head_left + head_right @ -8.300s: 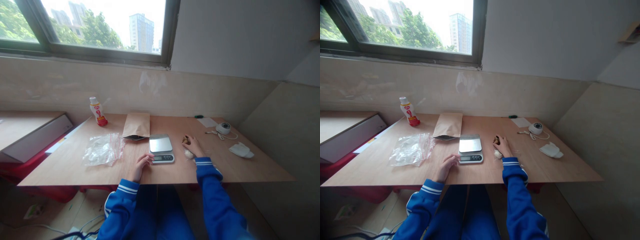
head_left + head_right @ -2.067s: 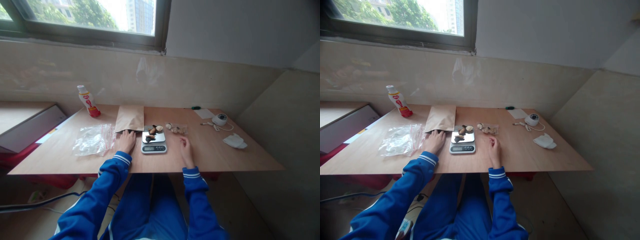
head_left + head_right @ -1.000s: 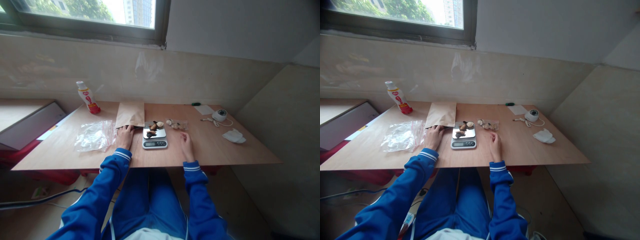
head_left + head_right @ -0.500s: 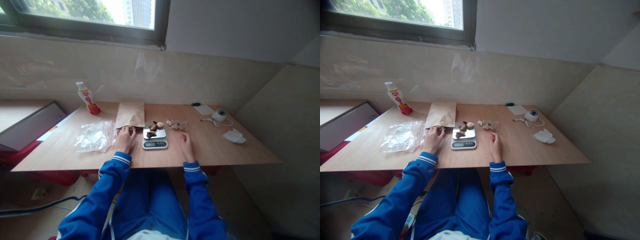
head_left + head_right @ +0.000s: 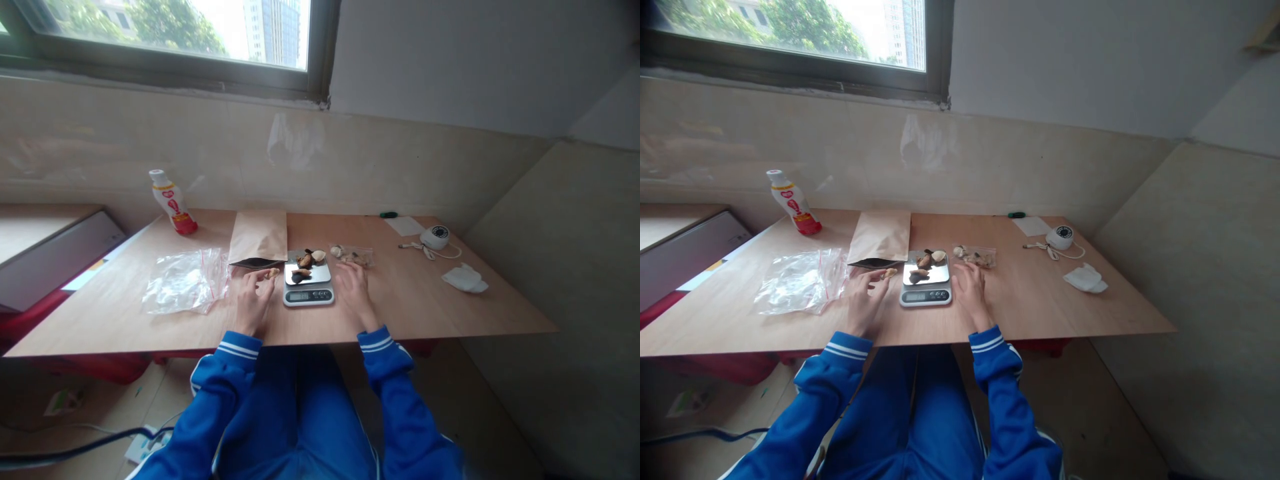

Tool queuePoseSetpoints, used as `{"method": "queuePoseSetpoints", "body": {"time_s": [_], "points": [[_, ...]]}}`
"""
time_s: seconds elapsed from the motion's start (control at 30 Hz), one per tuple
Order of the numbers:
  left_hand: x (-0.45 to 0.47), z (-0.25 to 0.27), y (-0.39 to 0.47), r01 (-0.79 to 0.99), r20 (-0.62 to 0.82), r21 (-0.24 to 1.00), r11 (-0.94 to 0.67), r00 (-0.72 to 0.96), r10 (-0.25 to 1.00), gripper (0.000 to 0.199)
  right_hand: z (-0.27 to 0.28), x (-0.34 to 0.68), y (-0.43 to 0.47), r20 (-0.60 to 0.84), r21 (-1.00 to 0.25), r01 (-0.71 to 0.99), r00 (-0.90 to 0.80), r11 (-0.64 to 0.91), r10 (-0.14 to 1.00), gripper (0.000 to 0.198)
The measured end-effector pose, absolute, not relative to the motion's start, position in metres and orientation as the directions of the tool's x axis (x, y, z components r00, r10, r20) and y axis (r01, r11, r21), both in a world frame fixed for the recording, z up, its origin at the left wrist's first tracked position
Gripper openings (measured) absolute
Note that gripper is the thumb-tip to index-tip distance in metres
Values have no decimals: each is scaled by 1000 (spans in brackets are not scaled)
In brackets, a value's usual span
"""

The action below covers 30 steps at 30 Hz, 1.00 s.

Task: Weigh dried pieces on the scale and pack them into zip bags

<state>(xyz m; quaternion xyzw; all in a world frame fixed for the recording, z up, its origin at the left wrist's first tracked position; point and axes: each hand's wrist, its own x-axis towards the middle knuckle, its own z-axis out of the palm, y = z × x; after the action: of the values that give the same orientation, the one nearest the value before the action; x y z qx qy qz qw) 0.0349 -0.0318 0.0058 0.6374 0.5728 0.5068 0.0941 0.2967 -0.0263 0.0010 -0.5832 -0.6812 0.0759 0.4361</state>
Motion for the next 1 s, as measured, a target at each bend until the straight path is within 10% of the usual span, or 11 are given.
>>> {"method": "queuePoseSetpoints", "body": {"time_s": [0.3, 0.77, 1.0], "points": [[43, 1, -27, 567, 522, 739, -363, -141, 841, 27, 44, 237, 28, 220, -330, 800, -451, 501, 865, 60], [40, 7, -23, 288, 282, 941, -180, -367, 886, 35, 32, 243, 29, 335, -351, 757, -448, 551, 829, 36], [33, 9, 26, -210, -29, 974, -83, -480, 877, 25, 31, 244, 27, 347, -427, 749, -383, 508, 856, 28]]}}
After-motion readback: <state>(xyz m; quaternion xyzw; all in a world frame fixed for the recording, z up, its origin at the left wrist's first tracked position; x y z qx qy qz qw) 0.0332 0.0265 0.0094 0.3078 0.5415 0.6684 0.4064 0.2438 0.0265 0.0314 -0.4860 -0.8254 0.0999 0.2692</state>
